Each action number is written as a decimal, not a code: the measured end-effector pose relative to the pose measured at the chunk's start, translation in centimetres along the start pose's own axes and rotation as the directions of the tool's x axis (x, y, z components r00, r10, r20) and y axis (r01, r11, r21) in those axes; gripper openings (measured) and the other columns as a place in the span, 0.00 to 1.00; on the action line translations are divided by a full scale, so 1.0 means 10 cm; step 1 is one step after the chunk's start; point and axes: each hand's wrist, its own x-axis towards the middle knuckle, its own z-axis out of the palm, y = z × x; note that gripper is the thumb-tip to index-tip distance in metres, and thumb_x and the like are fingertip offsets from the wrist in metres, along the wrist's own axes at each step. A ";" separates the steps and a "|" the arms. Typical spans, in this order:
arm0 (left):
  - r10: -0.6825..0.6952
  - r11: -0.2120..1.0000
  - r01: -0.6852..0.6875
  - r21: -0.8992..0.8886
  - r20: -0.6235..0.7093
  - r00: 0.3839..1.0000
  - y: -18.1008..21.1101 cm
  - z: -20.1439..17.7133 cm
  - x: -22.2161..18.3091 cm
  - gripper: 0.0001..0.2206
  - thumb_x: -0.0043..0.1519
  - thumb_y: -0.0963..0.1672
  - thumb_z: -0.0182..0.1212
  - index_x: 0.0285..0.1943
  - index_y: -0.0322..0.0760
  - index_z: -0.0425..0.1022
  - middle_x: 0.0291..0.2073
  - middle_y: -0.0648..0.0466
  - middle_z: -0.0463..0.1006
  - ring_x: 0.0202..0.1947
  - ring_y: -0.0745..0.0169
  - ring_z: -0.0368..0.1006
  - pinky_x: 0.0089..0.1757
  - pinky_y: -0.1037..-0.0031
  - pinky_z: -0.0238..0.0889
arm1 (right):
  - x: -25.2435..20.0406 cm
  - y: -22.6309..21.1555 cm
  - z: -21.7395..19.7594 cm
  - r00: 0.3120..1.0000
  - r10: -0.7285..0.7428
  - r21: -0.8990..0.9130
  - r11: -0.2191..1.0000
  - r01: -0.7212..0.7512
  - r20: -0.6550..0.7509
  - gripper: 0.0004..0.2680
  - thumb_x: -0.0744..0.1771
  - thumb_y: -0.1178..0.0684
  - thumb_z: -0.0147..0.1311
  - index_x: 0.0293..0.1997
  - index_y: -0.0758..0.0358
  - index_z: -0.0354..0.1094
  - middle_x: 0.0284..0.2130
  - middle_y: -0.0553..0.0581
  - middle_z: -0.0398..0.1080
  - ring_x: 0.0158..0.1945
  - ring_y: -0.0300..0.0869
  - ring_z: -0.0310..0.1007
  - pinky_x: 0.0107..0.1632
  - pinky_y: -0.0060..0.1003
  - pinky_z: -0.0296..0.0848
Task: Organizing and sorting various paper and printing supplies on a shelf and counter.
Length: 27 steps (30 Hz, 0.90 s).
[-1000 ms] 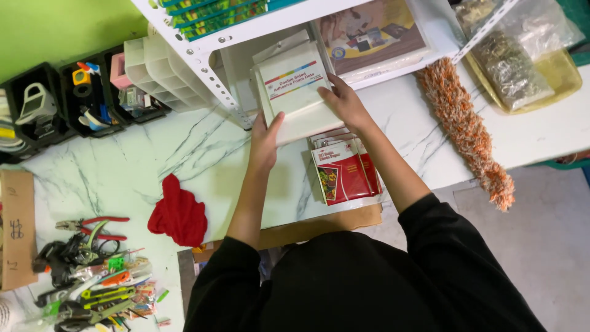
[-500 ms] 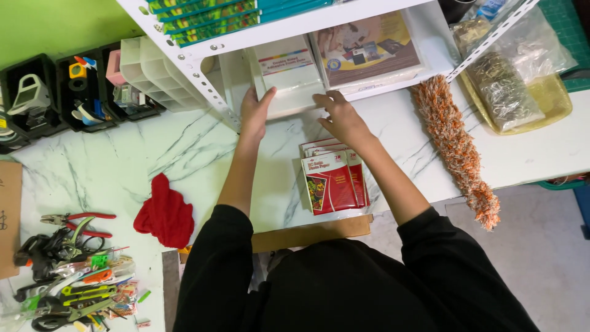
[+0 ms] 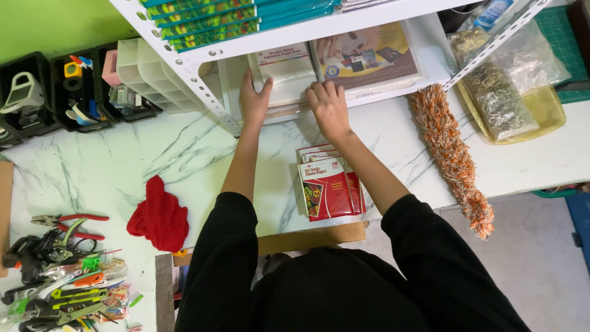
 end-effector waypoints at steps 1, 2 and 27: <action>-0.001 1.000 0.001 0.000 -0.001 1.000 -0.08 0.04 0.02 0.35 0.61 0.48 0.71 0.72 0.25 0.60 0.63 0.36 0.70 0.63 0.44 0.68 0.60 0.64 0.61 | 0.01 0.04 0.03 1.000 -0.001 0.000 1.000 0.001 0.001 0.10 0.63 0.60 0.56 0.48 0.62 0.72 0.50 0.56 0.71 0.51 0.47 0.66 0.51 0.43 0.65; 0.053 0.991 -0.051 0.126 -0.011 0.999 -0.17 0.07 0.03 0.34 0.62 0.49 0.70 0.72 0.26 0.61 0.63 0.35 0.69 0.63 0.40 0.67 0.61 0.61 0.60 | 0.03 0.08 0.07 1.000 -0.011 -0.026 1.000 0.011 -0.003 0.10 0.63 0.59 0.56 0.48 0.62 0.72 0.50 0.55 0.71 0.51 0.47 0.66 0.52 0.44 0.63; 0.337 0.780 -0.435 0.451 0.283 0.898 0.50 -0.27 -0.29 0.29 0.62 0.46 0.67 0.72 0.31 0.65 0.67 0.43 0.68 0.70 0.44 0.59 0.64 0.45 0.48 | 0.16 0.14 0.37 0.961 0.018 0.035 0.999 -0.029 0.277 0.27 0.67 0.39 0.60 0.66 0.73 0.61 0.65 0.70 0.61 0.71 0.55 0.57 0.71 0.75 0.32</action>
